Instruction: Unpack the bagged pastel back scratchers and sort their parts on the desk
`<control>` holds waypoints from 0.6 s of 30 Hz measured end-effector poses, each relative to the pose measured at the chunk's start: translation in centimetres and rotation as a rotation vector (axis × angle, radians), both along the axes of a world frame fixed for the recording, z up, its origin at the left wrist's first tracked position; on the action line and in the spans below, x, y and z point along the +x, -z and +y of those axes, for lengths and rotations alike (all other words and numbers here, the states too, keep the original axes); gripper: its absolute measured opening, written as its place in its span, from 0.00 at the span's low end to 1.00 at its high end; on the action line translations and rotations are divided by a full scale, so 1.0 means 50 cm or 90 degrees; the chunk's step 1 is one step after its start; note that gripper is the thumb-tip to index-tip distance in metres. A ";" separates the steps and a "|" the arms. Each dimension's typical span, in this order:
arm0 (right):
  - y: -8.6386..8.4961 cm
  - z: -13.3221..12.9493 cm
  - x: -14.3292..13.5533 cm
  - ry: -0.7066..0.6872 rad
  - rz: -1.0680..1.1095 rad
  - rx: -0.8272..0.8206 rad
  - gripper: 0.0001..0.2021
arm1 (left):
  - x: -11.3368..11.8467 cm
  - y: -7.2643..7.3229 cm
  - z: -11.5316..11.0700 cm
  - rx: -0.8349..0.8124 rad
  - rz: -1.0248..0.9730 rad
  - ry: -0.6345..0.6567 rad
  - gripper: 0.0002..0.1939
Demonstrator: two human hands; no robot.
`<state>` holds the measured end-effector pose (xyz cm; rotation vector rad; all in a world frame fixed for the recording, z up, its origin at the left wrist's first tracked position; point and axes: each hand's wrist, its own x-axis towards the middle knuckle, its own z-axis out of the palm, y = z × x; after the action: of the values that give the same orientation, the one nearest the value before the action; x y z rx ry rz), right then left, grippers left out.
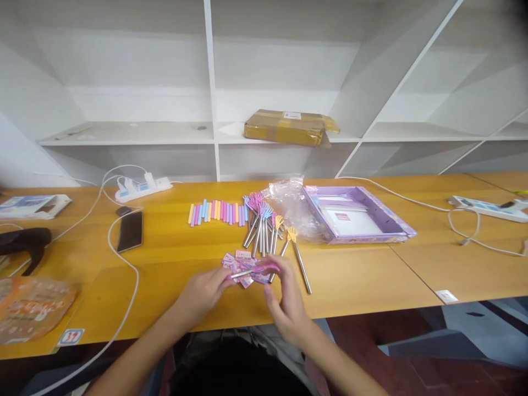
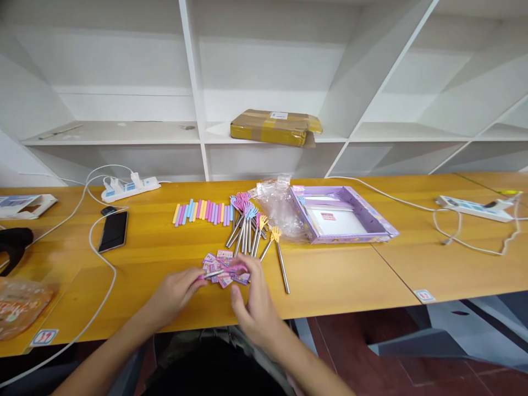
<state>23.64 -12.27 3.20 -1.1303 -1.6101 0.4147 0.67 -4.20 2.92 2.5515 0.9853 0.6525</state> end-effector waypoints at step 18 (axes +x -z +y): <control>0.106 0.393 0.313 0.510 -0.533 -0.237 0.34 | 0.036 0.068 0.125 -0.220 -0.198 -0.147 0.13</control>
<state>39.27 7.39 -2.11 -2.3079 -1.5924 -0.3630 2.46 2.07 -0.47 1.9867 1.1732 0.8295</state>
